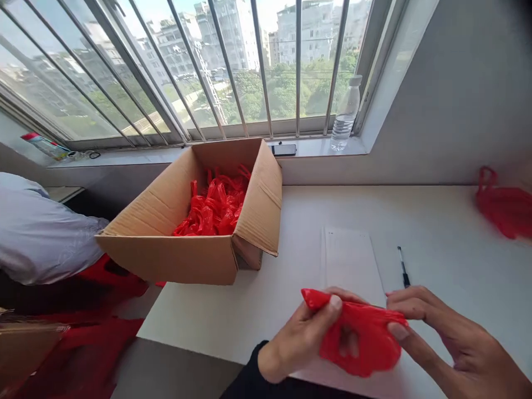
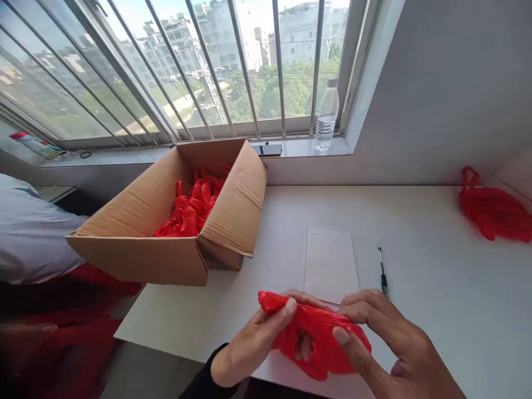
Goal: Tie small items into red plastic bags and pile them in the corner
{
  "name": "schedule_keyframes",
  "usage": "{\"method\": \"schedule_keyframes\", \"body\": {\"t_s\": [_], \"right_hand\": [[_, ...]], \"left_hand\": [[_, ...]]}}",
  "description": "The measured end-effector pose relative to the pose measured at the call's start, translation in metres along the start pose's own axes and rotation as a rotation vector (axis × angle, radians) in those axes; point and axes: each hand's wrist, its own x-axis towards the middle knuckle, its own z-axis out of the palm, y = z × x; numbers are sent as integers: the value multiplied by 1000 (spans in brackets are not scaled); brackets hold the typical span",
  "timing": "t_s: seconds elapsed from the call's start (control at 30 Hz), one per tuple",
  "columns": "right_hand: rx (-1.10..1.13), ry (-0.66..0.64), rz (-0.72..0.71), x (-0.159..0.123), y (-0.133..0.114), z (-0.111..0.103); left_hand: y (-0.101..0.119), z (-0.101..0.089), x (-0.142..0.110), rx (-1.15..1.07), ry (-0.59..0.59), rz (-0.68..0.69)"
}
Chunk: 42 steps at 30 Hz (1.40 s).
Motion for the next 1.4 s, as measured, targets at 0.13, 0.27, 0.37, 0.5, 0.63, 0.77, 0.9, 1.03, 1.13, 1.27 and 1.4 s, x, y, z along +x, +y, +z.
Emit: {"method": "schedule_keyframes", "body": {"t_s": [0.13,0.27,0.37,0.5,0.63,0.77,0.9,1.03,1.13,1.27,1.4], "right_hand": [[238,-201,140,14,-21,1],[403,-219,197,30,-12,14],[475,-281,301,36,1,27],[530,-263,453,35,12,39],[675,-399,429,31,19,43],[659,-335,431,32,18,42],[552,-168,445,28,18,36],[402,-56,577,4,48,30],[299,51,730,-21,72,35],[316,175,664,-35,62,55],[120,105,260,-40,36,88]], "left_hand": [[8,-8,9,14,4,-13],[9,-11,13,134,-43,34],[4,-9,12,305,12,139],[-17,-11,14,583,195,408],[-39,-17,20,768,243,690],[-40,-21,20,906,224,758],[-46,-26,8,1094,179,694],[-80,-43,-27,1208,270,565],[-100,-56,-54,1242,362,356],[-102,-52,-53,1302,300,334],[-104,-40,-21,1544,79,491]]}}
